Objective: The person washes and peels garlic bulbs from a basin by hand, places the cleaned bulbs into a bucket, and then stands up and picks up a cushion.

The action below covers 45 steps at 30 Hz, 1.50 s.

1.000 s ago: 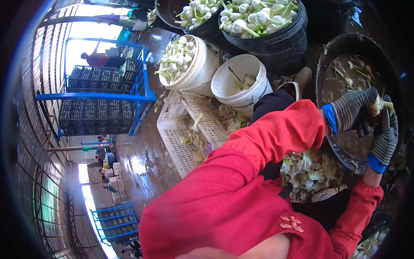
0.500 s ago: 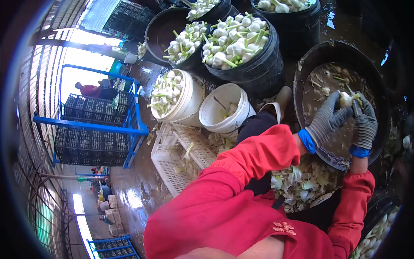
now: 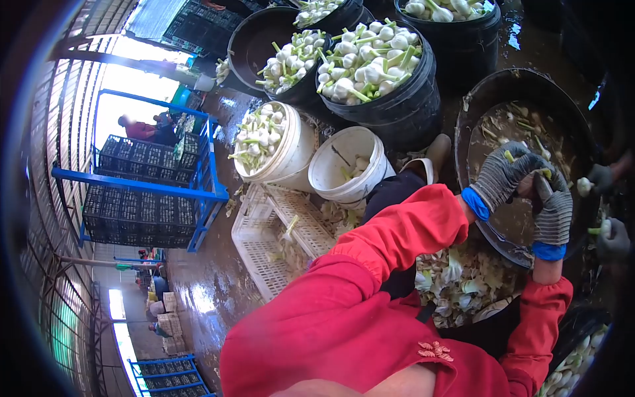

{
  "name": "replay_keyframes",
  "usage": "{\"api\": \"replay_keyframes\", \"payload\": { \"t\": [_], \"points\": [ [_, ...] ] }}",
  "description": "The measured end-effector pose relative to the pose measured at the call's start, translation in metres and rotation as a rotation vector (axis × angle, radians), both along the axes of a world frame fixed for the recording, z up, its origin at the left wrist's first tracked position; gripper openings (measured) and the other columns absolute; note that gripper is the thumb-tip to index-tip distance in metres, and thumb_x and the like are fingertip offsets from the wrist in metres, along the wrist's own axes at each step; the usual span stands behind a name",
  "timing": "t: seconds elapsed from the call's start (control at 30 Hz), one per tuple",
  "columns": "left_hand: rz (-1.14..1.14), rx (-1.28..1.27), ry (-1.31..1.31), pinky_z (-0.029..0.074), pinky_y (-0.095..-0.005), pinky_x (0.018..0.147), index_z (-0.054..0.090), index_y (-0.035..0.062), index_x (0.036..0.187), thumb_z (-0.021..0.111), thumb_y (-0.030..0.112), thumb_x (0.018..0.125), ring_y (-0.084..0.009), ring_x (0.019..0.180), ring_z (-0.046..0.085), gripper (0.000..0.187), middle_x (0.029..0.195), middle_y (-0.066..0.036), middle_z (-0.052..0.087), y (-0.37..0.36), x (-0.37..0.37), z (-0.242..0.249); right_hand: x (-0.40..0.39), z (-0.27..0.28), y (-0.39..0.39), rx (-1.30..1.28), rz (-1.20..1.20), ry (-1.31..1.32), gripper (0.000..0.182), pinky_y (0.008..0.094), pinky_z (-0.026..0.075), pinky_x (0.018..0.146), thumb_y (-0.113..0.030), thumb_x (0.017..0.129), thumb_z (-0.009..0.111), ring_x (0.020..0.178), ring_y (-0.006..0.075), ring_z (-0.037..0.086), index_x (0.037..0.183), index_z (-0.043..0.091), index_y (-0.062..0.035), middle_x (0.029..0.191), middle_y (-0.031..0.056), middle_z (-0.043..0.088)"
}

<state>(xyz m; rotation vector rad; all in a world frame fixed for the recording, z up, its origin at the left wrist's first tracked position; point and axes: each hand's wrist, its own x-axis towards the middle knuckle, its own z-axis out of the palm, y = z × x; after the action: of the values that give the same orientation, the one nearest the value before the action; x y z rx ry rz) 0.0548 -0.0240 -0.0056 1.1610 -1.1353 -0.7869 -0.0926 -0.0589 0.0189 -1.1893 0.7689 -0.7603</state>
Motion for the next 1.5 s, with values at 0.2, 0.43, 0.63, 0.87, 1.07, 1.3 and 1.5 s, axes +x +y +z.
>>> {"api": "replay_keyframes", "payload": {
  "t": [0.2,0.43,0.63,0.87,1.07,1.3,1.5],
  "points": [
    [-0.35,0.43,0.313,0.043,-0.0223,0.05,0.059,0.0055,0.083,0.055,0.045,0.085,-0.0077,0.054,0.052,0.04,0.066,-0.001,0.054,0.036,0.004,0.076,-0.027,-0.033,-0.02,0.104,-0.055,-0.118,0.017,0.024,0.045,0.073,-0.011,0.087,0.054,0.078,0.0116,0.056,0.1,0.057,-0.0008,0.09,0.0019,0.059],
    [-0.587,0.316,0.323,0.04,-0.0204,0.044,0.047,0.0072,0.1,0.051,0.041,0.088,-0.0062,0.056,0.05,0.036,0.066,-0.001,0.051,0.032,0.008,0.063,-0.05,-0.037,-0.042,-0.038,0.005,-0.102,0.034,0.0255,0.041,0.089,-0.011,0.089,0.05,0.102,0.0154,0.052,0.121,0.045,0.0,0.114,0.0067,0.054],
    [-0.211,0.362,0.693,0.034,-0.0207,0.041,0.058,0.0087,0.095,0.038,0.05,0.092,-0.0089,0.047,0.045,0.046,0.065,0.0,0.053,0.021,0.016,0.048,-0.036,0.027,0.024,-0.033,0.064,0.112,0.022,0.0269,0.046,0.076,-0.007,0.082,0.054,0.085,0.0148,0.058,0.102,0.059,-0.0003,0.096,0.0062,0.061],
    [0.019,0.49,0.607,0.034,-0.0232,0.042,0.059,0.0113,0.091,0.036,0.061,0.086,-0.012,0.047,0.044,0.055,0.068,0.0,0.053,0.015,0.004,0.044,-0.022,0.007,0.062,-0.568,0.467,0.845,0.032,0.0338,0.047,0.08,-0.017,0.076,0.065,0.088,0.0264,0.061,0.104,0.06,-0.0038,0.094,0.0135,0.064],
    [0.209,-0.157,-0.971,0.045,-0.0369,0.069,0.057,0.0043,0.093,0.053,0.013,0.082,-0.0307,0.078,0.055,0.014,0.084,-0.015,0.056,0.008,0.007,-0.008,0.003,0.025,0.035,-0.328,-0.166,0.247,0.038,0.0267,0.045,0.082,-0.005,0.078,0.061,0.096,0.0125,0.056,0.115,0.054,-0.0022,0.103,0.0085,0.06],
    [0.2,0.236,-0.465,0.043,-0.0414,0.069,0.059,0.0025,0.086,0.065,0.042,0.075,-0.0328,0.077,0.054,0.041,0.08,-0.019,0.055,0.023,-0.014,0.019,0.006,-0.024,0.013,-0.309,-0.173,0.36,0.042,0.0249,0.045,0.086,0.008,0.082,0.048,0.104,0.0131,0.053,0.123,0.051,-0.0047,0.117,0.008,0.055],
    [-0.087,0.2,-0.276,0.044,-0.041,0.071,0.059,0.0023,0.087,0.067,0.045,0.071,-0.0335,0.079,0.055,0.047,0.082,-0.018,0.056,0.036,0.001,0.062,-0.001,-0.036,0.001,0.089,-0.092,0.001,0.043,0.0244,0.046,0.085,0.007,0.086,0.037,0.103,0.0142,0.053,0.126,0.048,-0.0049,0.123,0.0052,0.052]
  ]
}}
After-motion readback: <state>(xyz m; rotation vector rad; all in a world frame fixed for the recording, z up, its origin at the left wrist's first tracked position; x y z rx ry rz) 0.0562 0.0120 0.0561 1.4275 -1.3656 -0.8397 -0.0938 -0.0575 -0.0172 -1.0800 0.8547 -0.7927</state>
